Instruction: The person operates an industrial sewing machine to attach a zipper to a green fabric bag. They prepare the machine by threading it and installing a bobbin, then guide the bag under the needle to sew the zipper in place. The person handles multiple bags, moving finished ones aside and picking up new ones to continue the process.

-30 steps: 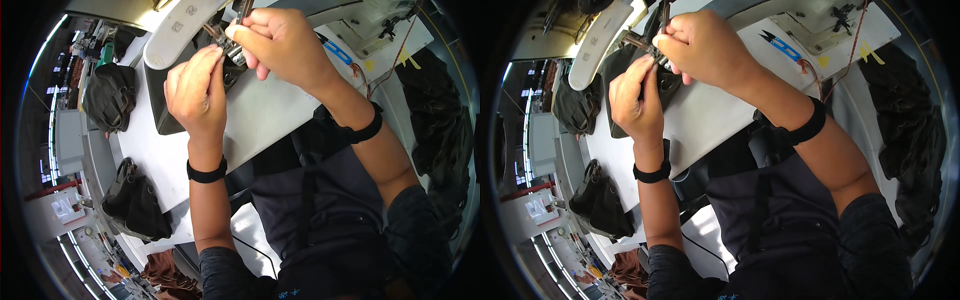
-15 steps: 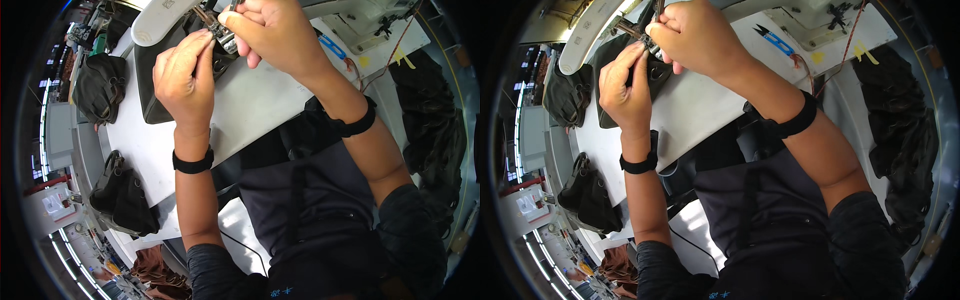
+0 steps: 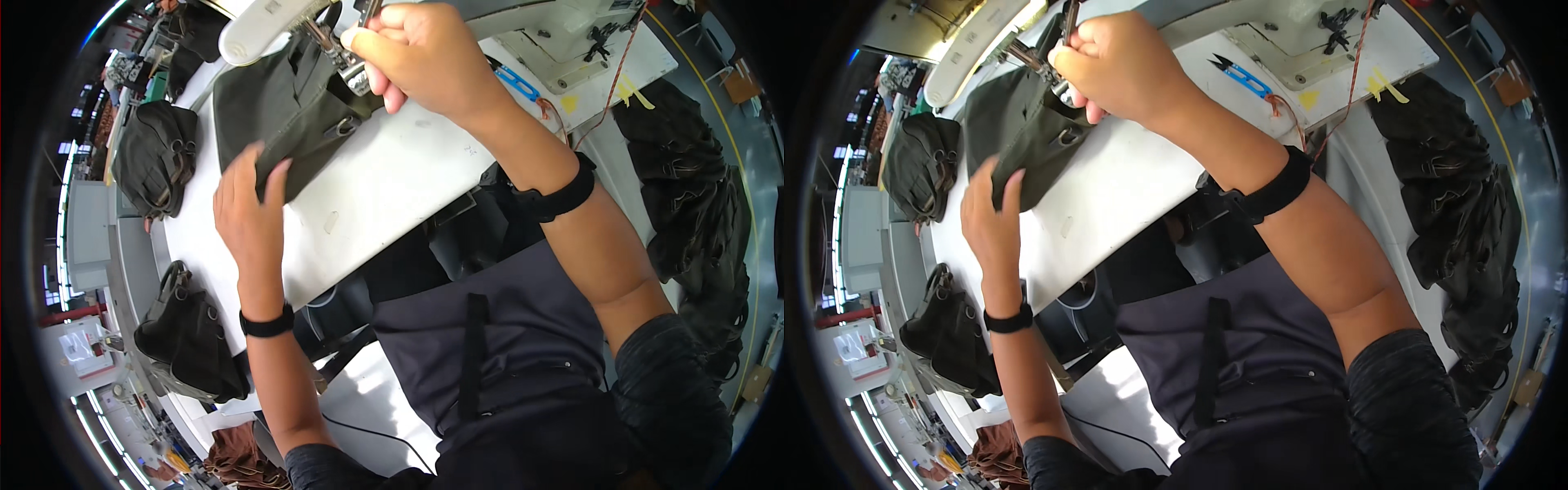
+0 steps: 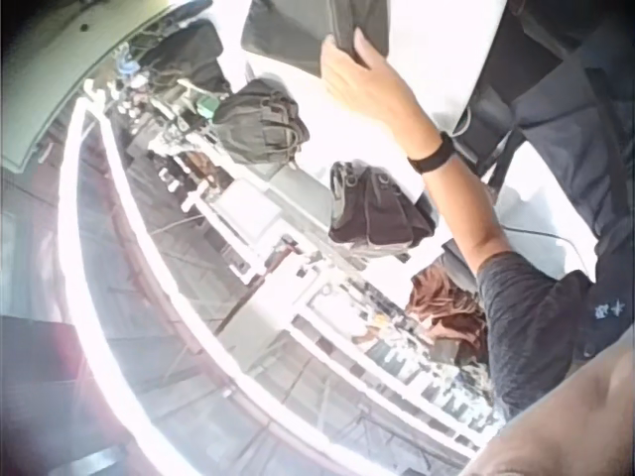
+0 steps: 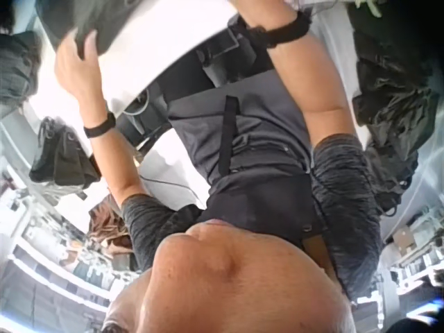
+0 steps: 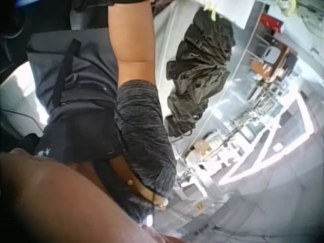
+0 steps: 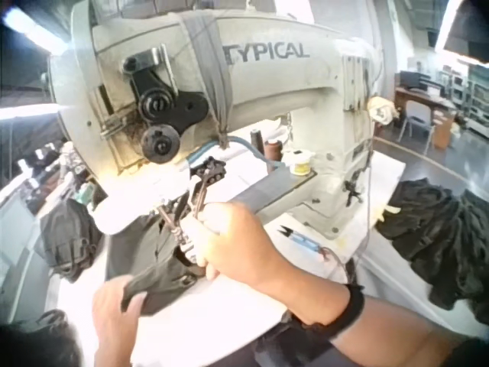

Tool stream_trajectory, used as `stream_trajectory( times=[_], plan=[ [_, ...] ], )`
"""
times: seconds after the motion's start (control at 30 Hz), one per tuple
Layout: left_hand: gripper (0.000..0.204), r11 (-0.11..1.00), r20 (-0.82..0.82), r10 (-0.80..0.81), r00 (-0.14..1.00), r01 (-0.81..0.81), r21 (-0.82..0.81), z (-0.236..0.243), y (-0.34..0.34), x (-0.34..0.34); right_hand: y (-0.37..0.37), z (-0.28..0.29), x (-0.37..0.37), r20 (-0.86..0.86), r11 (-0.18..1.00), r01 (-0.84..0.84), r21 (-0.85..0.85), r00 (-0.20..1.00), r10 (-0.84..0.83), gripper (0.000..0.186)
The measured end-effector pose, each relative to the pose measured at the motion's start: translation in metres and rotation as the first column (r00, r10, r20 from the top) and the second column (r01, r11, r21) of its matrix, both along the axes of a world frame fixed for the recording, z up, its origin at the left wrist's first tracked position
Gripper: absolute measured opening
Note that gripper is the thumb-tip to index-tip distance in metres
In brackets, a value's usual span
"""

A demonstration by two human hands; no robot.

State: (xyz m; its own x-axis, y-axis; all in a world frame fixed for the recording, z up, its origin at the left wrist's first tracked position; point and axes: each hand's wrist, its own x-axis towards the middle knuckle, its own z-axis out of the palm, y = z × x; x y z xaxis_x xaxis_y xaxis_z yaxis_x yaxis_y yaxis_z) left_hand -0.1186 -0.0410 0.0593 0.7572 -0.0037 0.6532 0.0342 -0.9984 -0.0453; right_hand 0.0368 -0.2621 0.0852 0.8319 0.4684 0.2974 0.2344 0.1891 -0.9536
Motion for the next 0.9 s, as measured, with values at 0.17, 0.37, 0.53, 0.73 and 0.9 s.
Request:
stream_trajectory(
  times=[0.17, 0.37, 0.53, 0.73, 0.9],
  plan=[
    [0.019, 0.986, -0.395, 0.153, 0.906, -0.113, 0.123, 0.061, -0.044, -0.049, 0.001, 0.001, 0.001, -0.028, 0.999, -0.031, 0.026, 0.999, 0.032, 0.025],
    [0.024, 0.993, -0.547, -0.052, 0.835, 0.102, 0.062, 0.118, -0.09, -0.015, -0.003, -0.002, 0.004, -0.041, 1.0, -0.012, 0.026, 0.999, 0.013, 0.025],
    [0.026, 0.875, -0.369, -0.484, 0.793, 0.431, -0.221, 0.081, -0.018, 0.084, 0.002, 0.0, 0.0, -0.026, 0.999, -0.029, 0.037, 0.999, 0.03, 0.025],
    [0.024, 0.481, -0.467, -0.648, 0.602, -0.153, -0.863, 0.077, -0.011, 0.099, -0.003, 0.001, 0.001, -0.032, 1.0, -0.001, 0.019, 0.999, 0.001, 0.024],
    [0.017, 0.266, -0.326, -0.742, 0.585, -0.189, -0.945, 0.058, 0.002, 0.104, 0.0, 0.0, -0.003, -0.011, 0.999, 0.042, 0.017, 0.999, -0.042, 0.024]
  ],
)
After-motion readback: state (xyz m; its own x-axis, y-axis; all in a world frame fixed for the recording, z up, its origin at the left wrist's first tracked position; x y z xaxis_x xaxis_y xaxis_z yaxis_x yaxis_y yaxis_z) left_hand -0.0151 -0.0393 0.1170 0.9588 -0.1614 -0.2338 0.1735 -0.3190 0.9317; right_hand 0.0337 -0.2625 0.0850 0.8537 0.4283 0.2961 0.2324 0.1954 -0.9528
